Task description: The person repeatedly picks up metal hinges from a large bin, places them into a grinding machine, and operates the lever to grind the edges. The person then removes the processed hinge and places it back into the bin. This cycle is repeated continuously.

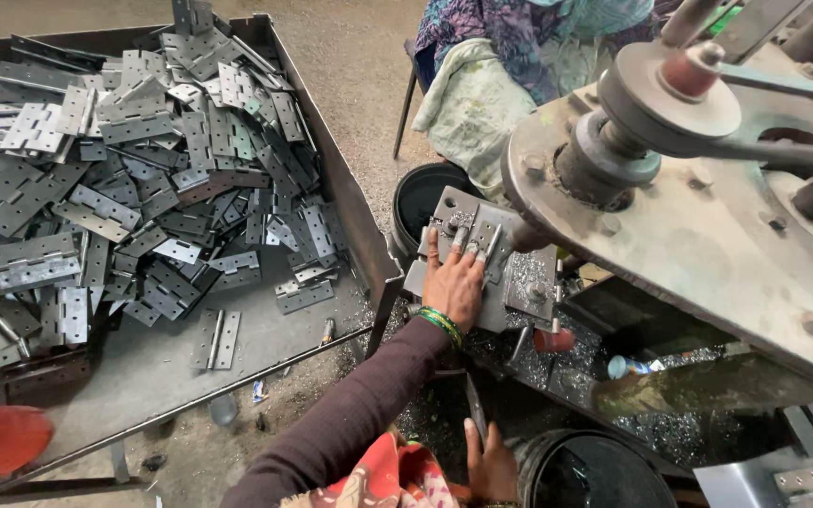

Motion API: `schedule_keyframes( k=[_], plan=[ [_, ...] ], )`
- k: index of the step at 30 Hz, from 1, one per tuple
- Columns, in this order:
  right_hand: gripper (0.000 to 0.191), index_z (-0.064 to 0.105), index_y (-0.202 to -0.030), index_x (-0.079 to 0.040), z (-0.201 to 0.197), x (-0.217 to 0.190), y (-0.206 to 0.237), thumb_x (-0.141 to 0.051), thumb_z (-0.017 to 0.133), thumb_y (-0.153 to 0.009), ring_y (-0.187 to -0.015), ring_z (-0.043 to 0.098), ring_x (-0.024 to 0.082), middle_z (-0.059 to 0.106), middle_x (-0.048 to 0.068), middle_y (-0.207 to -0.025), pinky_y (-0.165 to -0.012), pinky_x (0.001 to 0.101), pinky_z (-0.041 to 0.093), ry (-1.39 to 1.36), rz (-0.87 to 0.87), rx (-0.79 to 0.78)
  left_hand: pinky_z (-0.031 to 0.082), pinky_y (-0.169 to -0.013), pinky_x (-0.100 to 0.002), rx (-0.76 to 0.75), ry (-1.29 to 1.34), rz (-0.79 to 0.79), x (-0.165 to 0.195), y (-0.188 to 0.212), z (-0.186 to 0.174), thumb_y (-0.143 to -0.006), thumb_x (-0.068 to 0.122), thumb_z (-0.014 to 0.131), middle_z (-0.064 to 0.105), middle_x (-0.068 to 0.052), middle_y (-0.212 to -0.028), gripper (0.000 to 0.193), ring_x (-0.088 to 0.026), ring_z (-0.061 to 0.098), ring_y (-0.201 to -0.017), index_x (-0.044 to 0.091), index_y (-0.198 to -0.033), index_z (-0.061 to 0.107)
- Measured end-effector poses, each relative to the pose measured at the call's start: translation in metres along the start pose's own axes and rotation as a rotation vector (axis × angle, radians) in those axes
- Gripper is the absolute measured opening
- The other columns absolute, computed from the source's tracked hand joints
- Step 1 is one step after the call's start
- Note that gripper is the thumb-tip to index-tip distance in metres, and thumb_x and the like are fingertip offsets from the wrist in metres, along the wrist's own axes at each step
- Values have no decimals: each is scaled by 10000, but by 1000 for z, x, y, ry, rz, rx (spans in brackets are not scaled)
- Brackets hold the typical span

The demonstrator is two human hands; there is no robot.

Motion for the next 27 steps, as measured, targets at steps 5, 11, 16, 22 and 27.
schedule_keyframes(
  k=[5,11,16,22,27],
  plan=[
    [638,641,-1155,-109,3,6,-3,-670,466,-908,-1061,649,512,710,289,-1072,-846,564,522,-18,57,-29,-28,-1251,-646,133,-39,66,-5,2,0,-878,145,538,661,-98,-1240,339,-318,422,-1450,56,-1174,677],
    [573,659,-1056,-104,-4,-1,-7,-639,493,-933,-967,685,496,746,282,-931,-825,555,532,149,-47,-87,-83,-1245,-650,-4,-114,-7,0,-17,11,-975,164,501,693,-106,-1172,243,-300,427,-1457,79,-1075,706],
    [600,635,-1172,-119,-15,-1,-9,-644,522,-904,-1033,660,522,706,324,-1012,-870,560,528,91,52,-59,-79,-1255,-649,8,-66,-25,-1,-19,3,-938,125,511,706,-92,-1135,227,-306,444,-1448,80,-1035,711],
    [597,643,-1180,-135,-28,-12,-10,-649,516,-904,-1068,643,523,709,319,-1035,-905,555,523,46,18,-122,-74,-1226,-641,68,-175,49,1,-14,5,-853,125,533,703,-118,-1066,232,-328,443,-1448,69,-993,709],
    [539,656,-1086,-109,-39,-19,-12,-605,502,-942,-1001,684,511,746,300,-954,-867,560,536,166,-9,-155,-77,-1292,-644,-44,-78,-3,2,-16,14,-938,108,525,701,-130,-1090,197,-313,465,-1440,54,-1027,692]
  ],
)
Point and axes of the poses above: each hand's wrist, its own y-axis away from the middle knuckle, its own z-axis out of the palm, x = y × z, the point moved 5 cm from there along -y, towards the middle knuckle
